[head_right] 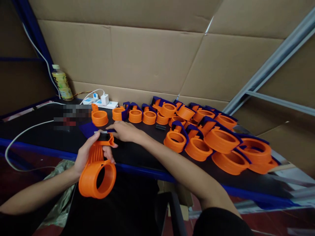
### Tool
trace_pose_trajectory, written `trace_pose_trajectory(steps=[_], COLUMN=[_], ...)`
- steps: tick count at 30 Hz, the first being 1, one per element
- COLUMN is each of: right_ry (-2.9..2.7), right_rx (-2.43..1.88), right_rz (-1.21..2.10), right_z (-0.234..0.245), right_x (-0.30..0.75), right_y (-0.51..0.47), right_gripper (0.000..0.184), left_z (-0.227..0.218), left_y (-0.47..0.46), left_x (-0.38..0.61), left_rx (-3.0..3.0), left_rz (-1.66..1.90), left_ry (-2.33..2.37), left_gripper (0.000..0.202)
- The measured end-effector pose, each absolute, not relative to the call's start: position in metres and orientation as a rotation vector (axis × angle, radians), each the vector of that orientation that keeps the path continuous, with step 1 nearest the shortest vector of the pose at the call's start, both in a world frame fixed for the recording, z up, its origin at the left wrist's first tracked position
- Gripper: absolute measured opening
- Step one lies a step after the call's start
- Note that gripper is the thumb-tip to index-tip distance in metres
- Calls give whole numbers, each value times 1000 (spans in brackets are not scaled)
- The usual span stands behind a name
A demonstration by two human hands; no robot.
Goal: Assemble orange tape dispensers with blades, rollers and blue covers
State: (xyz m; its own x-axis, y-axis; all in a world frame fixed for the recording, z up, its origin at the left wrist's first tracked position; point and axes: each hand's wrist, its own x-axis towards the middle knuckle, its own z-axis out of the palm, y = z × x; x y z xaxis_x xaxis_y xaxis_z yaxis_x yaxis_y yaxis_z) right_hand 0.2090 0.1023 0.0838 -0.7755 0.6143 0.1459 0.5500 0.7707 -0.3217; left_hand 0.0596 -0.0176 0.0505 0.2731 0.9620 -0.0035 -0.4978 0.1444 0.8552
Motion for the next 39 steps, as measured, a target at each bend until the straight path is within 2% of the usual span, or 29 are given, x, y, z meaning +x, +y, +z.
trace_pose_trajectory(steps=[6, 14, 20, 24, 26, 29, 35, 39], right_ry=[-2585, -2328, -2134, -1963, -1902, -1911, -2149, -2269], right_rx=[-955, -1004, -972, -889, -884, -834, -733, -583], right_rz=[391, 546, 962, 1421, 1485, 1358, 819, 555], right_z=[79, 97, 104, 104, 102, 97, 96, 98], right_x=[214, 233, 243, 250, 249, 245, 242, 247], right_y=[111, 101, 90, 79, 76, 72, 56, 51], right_gripper=[21, 20, 23, 22, 21, 20, 27, 28], left_z=[49, 47, 45, 46, 47, 47, 43, 41], left_y=[-13, -10, -6, -5, -5, -6, -2, 2], left_x=[59, 57, 58, 62, 64, 64, 61, 59], left_rx=[843, 791, 787, 806, 814, 805, 778, 755], left_rz=[1147, 1116, 1168, 1270, 1294, 1288, 1217, 1170], left_ry=[663, 656, 659, 654, 660, 679, 630, 602], left_gripper=[49, 58, 59, 51, 47, 44, 46, 39])
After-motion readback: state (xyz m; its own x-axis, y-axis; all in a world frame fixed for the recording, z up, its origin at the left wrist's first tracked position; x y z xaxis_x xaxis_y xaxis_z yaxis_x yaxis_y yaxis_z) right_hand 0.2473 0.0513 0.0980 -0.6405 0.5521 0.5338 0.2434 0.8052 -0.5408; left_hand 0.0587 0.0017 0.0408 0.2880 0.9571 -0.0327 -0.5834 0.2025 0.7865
